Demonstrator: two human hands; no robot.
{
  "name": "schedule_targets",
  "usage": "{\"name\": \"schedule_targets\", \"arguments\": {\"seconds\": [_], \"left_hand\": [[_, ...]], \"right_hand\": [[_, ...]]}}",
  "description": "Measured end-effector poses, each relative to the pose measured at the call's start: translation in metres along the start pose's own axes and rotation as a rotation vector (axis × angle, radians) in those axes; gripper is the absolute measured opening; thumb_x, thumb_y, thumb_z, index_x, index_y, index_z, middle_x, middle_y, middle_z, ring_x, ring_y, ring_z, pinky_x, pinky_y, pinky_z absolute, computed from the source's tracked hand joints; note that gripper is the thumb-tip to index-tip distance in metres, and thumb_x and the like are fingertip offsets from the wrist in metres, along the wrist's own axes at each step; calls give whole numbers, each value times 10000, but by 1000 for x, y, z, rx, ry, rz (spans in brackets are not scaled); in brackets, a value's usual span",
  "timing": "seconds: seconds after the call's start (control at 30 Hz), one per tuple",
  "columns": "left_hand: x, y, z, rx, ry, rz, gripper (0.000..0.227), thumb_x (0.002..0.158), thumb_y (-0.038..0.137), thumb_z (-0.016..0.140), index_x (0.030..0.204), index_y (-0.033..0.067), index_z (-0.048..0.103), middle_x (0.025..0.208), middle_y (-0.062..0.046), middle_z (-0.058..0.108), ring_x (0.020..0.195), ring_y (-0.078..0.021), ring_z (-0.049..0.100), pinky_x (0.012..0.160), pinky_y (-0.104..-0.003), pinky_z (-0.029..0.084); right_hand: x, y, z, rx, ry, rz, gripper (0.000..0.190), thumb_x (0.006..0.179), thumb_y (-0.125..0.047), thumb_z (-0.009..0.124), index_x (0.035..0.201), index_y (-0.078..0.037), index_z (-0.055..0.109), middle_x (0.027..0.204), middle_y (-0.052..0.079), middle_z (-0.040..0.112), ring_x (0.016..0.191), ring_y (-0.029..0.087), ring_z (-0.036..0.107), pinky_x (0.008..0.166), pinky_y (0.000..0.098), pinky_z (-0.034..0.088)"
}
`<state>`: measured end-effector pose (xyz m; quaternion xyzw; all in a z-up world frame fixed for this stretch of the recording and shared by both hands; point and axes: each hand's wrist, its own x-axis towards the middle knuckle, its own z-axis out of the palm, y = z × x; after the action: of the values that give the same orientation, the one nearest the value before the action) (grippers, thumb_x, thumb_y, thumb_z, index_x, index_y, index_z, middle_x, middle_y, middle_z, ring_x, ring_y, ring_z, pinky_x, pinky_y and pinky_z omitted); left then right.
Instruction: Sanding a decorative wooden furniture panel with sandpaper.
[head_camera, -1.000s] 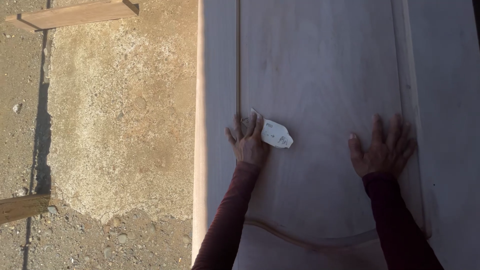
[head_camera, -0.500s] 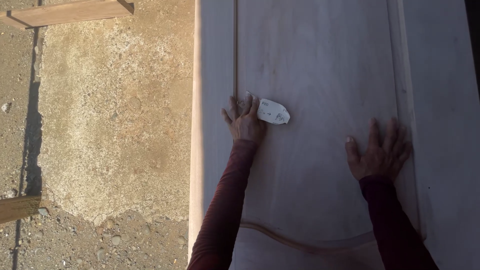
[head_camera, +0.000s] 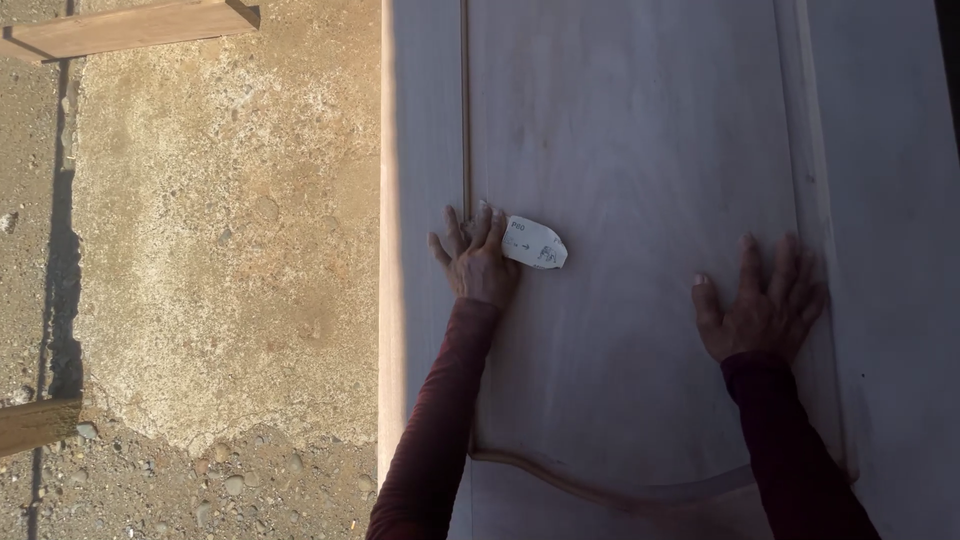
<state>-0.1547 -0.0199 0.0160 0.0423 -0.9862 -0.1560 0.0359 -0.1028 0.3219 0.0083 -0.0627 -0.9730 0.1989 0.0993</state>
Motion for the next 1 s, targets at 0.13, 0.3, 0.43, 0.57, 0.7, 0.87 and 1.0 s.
{"name": "schedule_targets", "arguments": {"seconds": [0.13,0.3,0.43,0.57,0.7,0.87,1.0], "left_hand": [[-46,-6,3,-5,72,76,666,851,198,721,1494,192,546,1584,-14,490,1549,-432,182,1180,-746,18],[-183,-12,6,-8,53,124,684,825,285,794,1468,210,575,1578,-9,501,1547,-386,229,1167,-730,66],[-107,-5,15,-11,101,155,650,804,278,792,1421,221,594,1522,6,552,1545,-396,229,1166,-747,71],[2,10,19,7,127,132,655,836,224,780,1458,237,577,1535,22,560,1552,-437,211,1181,-753,50],[-32,17,11,-27,79,159,734,813,254,796,1496,195,535,1564,-16,523,1539,-453,181,1180,-741,49],[-143,15,8,-72,-25,200,743,787,281,825,1472,210,546,1562,-24,517,1538,-435,207,1177,-726,7],[-62,27,27,-31,86,193,651,804,250,795,1423,275,594,1528,57,566,1551,-423,227,1200,-728,5]], "right_hand": [[2,-3,1,7,5,1,825,1001,-664,498,1599,-96,489,1707,256,279,1561,504,198,1190,741,120],[2,0,4,-49,26,-12,797,1033,-651,505,1605,-96,506,1718,238,308,1582,494,242,1210,736,164],[1,-3,-1,-56,22,-24,796,1040,-642,499,1620,-98,503,1719,252,301,1579,513,244,1209,740,168],[0,2,-2,-61,6,-21,814,1009,-646,514,1608,-96,494,1702,260,298,1554,516,228,1182,748,158],[0,-1,-2,-38,-36,16,824,994,-643,524,1605,-93,481,1696,269,277,1528,521,210,1150,758,133],[3,-7,-3,-29,-4,15,795,1018,-629,510,1615,-104,481,1719,245,290,1580,502,216,1204,744,146],[3,-6,-3,-52,-12,-2,800,1021,-632,513,1614,-96,480,1713,256,290,1570,506,216,1196,746,148]]}}
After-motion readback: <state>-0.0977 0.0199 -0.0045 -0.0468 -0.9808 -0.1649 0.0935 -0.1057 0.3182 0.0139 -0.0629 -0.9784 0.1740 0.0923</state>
